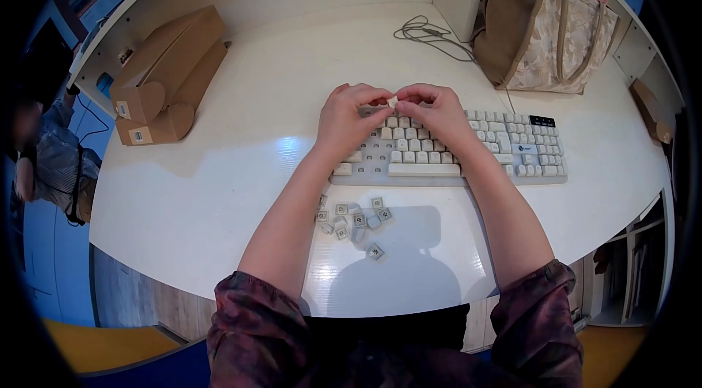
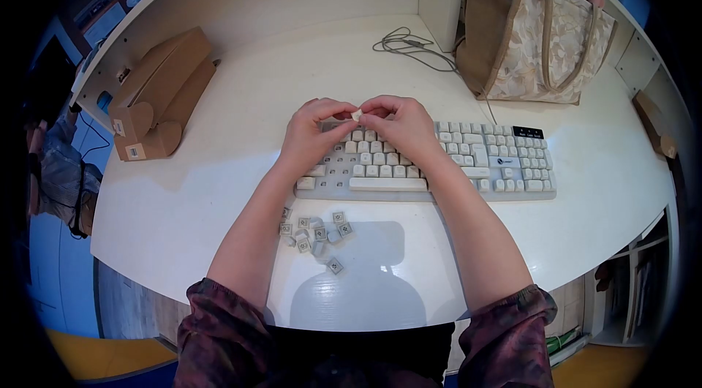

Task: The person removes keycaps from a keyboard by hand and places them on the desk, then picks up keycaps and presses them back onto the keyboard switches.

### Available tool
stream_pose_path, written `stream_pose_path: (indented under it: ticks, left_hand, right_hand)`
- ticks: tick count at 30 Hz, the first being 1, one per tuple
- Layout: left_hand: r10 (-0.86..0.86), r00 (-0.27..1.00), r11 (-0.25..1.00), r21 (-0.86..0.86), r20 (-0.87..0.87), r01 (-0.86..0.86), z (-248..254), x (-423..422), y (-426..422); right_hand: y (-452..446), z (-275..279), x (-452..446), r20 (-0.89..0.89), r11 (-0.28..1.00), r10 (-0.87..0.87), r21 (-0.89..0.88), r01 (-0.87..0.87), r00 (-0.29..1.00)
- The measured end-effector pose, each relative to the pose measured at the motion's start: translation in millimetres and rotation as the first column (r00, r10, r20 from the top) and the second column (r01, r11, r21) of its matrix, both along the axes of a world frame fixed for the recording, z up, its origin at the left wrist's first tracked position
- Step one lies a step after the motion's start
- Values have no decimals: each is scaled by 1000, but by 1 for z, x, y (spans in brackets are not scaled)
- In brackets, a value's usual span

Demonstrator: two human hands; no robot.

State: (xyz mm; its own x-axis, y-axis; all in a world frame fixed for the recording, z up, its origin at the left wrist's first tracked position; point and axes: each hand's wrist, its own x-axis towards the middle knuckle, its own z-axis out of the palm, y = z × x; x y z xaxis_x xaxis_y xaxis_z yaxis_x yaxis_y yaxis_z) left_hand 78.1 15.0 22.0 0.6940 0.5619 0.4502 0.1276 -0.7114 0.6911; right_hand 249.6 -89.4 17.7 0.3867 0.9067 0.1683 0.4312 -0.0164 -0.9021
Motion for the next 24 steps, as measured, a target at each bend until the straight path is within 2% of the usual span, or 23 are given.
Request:
stream_pose_path:
  ticks: [9,11,18,21,24]
  left_hand:
    - [-80,996,983,170,42,72,-2,2,-1]
    - [-94,994,969,235,47,81,-5,3,2]
    - [-16,1000,977,210,-21,20,1,0,-5]
    - [48,999,974,222,-10,-44,1,2,-7]
    - [68,998,973,220,-17,-63,1,3,-6]
  right_hand:
    - [3,-7,4,-51,997,34,64,-31,998]
    - [4,-7,2,-114,995,35,101,-23,993]
    - [2,-2,-2,-209,989,35,147,-4,977]
    - [-2,5,-7,16,999,-33,-4,33,999]
    - [-1,4,-7,129,999,-50,-9,52,990]
